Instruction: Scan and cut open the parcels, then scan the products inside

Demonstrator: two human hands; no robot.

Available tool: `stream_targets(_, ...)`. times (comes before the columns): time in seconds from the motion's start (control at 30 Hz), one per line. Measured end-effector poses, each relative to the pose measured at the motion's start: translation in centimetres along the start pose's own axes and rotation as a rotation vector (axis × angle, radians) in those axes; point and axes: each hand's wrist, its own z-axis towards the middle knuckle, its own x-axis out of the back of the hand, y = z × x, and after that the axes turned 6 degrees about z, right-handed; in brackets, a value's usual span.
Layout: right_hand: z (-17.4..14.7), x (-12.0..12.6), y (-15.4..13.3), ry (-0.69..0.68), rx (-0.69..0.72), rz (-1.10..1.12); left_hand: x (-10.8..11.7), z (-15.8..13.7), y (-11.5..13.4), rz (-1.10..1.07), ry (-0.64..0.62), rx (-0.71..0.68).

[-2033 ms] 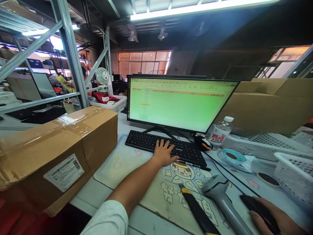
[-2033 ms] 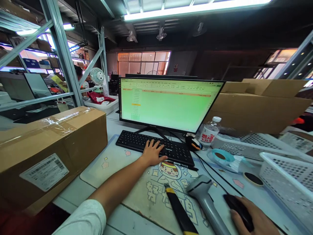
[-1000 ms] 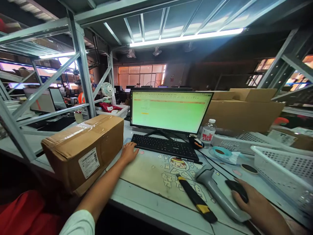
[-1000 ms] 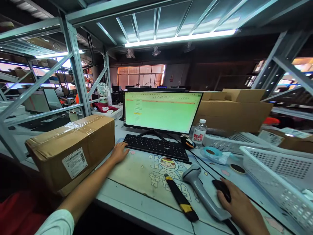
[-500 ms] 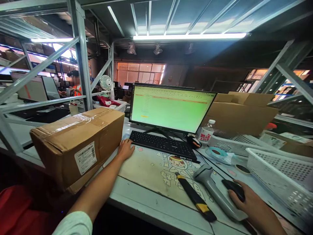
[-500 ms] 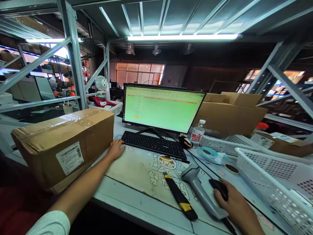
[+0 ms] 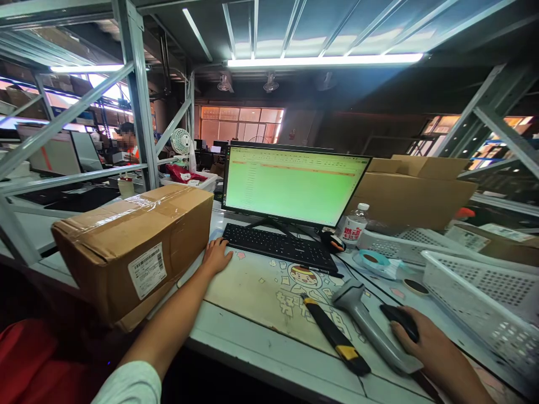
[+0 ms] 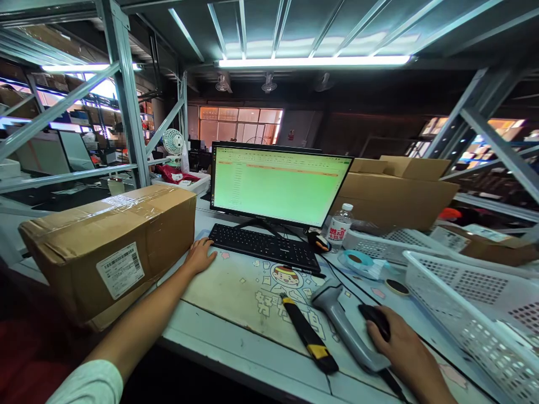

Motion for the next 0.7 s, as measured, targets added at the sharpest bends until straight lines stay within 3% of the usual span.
stream_targets(0.4,-0.1,0.8,-0.7,-0.068,-0.063,0.1,-0.1,0.1,-0.1,0.012,-0.013,-0.016)
stream_targets(0.7,0.0,0.6,0.2,-0.052,0.069,0.088,-0.1,0.0,-0.1,0.018,-0.011,-0.007)
